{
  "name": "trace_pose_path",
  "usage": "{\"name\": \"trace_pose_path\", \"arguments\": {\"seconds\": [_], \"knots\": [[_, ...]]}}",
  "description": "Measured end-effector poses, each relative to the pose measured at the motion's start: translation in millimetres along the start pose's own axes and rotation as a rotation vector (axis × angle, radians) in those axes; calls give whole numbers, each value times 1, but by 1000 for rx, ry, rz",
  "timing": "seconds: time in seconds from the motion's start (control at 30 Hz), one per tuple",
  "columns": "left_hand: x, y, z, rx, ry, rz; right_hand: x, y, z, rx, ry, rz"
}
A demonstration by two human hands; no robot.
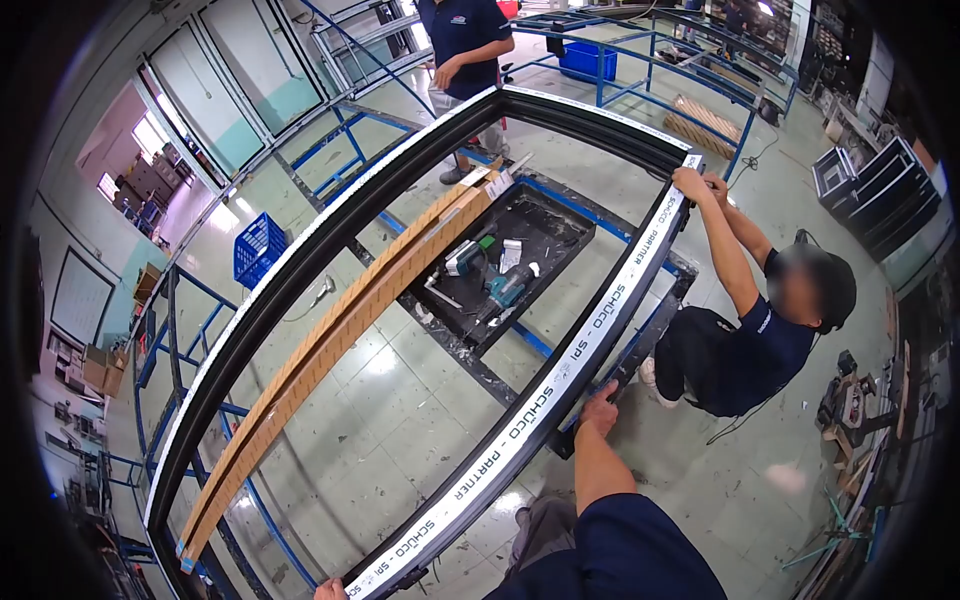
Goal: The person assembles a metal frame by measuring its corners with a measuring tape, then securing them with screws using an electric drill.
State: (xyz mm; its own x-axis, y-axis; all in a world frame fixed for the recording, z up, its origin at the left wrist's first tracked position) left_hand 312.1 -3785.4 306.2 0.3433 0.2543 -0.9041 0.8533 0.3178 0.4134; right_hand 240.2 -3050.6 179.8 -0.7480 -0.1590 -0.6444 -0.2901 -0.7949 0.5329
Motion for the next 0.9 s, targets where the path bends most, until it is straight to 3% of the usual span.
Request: {"name": "trace_pose_path", "arguments": {"seconds": [0.3, 0.47, 0.57, 0.6, 0.9], "knots": [[-14, 8, -19, 1, -56, 38, 14, -18, -12, -49, -85, 87], [-16, 10, -21, 89, 11, -38, 23, -27, -17, -42, -103, 108], [-14, 8, -13, 26, -17, 54, 21, -25, -16, -52, -77, 118], [-1, 1, -3, 223, 6, -208, 19, -24, -15, -61, -69, 118], [-4, 1, 0, 200, 51, -186, 11, -9, -9, -14, -97, 117]]}}
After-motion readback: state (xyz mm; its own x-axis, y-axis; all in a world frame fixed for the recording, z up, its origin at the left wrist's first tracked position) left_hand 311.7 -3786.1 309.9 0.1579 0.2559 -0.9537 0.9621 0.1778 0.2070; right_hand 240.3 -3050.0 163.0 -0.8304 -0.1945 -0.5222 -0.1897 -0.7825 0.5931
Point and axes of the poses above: each hand's wrist, its own y-axis away from the middle knuckle, its own x-axis out of the palm, z = x × y, the point moved 4 cm from there along -y, towards the middle knuckle, and after that the axes turned 1 degree about y, right-handed, at the moved point
